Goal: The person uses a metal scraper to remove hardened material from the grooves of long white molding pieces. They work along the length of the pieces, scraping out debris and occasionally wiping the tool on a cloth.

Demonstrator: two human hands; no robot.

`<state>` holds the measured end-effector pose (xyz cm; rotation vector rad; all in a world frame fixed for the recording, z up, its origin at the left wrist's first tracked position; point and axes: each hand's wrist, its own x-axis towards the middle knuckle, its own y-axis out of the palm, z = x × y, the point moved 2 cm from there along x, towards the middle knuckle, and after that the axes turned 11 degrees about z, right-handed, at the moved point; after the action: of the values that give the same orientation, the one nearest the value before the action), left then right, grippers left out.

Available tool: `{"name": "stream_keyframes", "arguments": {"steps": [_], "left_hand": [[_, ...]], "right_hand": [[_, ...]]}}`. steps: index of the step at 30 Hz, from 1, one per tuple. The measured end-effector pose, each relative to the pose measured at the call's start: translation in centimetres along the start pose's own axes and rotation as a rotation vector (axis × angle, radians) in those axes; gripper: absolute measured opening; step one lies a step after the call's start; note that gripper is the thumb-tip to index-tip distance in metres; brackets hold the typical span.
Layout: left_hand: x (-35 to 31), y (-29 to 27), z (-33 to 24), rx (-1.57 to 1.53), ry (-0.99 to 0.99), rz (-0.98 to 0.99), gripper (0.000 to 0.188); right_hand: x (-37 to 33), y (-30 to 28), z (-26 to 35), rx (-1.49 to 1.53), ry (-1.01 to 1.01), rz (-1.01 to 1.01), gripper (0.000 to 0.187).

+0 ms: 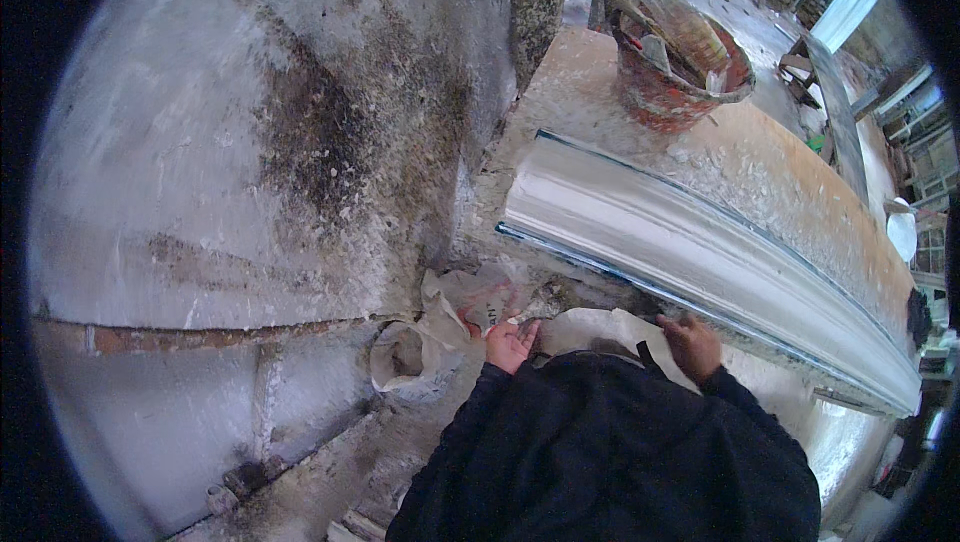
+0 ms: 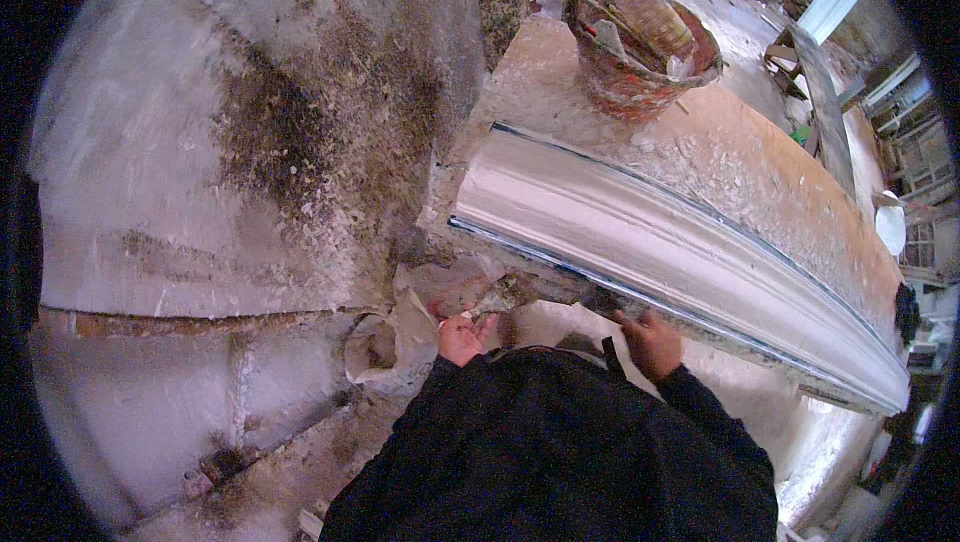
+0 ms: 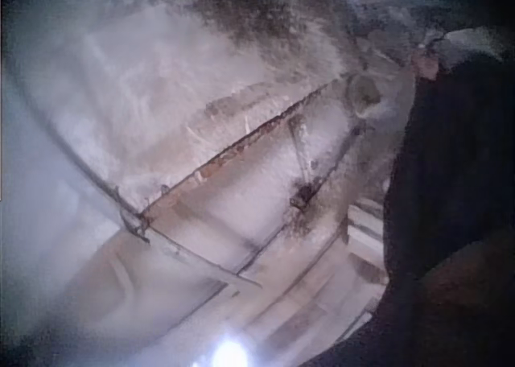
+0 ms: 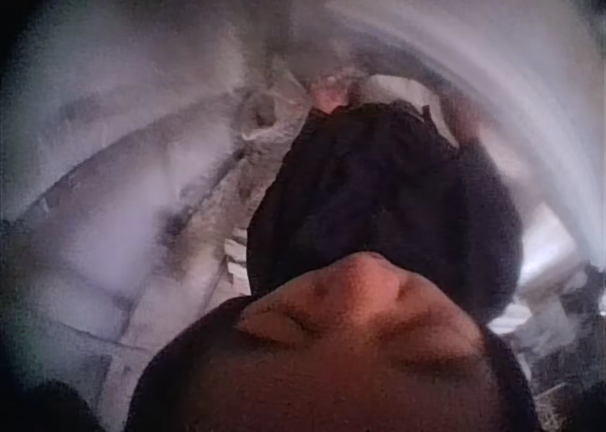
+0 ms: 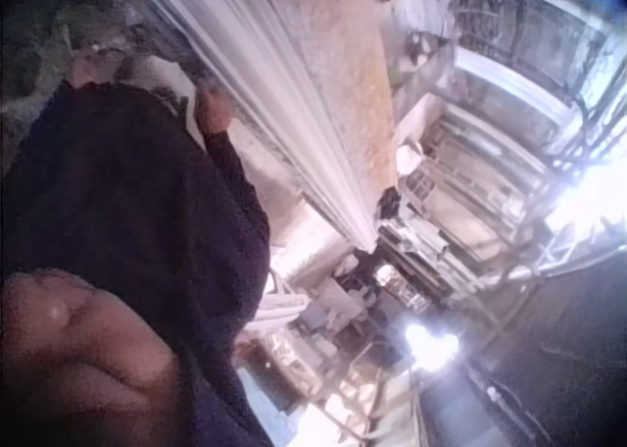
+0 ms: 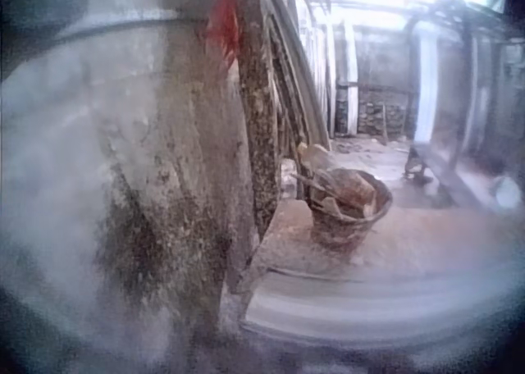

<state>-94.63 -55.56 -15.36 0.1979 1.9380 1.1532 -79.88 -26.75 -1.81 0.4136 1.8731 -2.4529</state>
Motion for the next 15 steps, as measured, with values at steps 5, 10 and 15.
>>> {"name": "stream_keyframes", "arguments": {"steps": [5,10,15], "left_hand": [[-1.2,-0.4,1.3,-0.136,0.239,-0.003,0.029],[-2.7,-0.3,0.4,-0.166,0.537,-0.033,0.028],[-3.7,-0.2,1.4,-0.184,0.585,-0.07,0.028]], "right_hand": [[0.7,0.5,0.4,0.058,0.096,0.114,0.026],[-1.4,-2.0,-1.3,0.056,0.017,0.116,0.03],[-1.1,0.0,-2.1,0.046,-0.032,0.077,0.032]]}}
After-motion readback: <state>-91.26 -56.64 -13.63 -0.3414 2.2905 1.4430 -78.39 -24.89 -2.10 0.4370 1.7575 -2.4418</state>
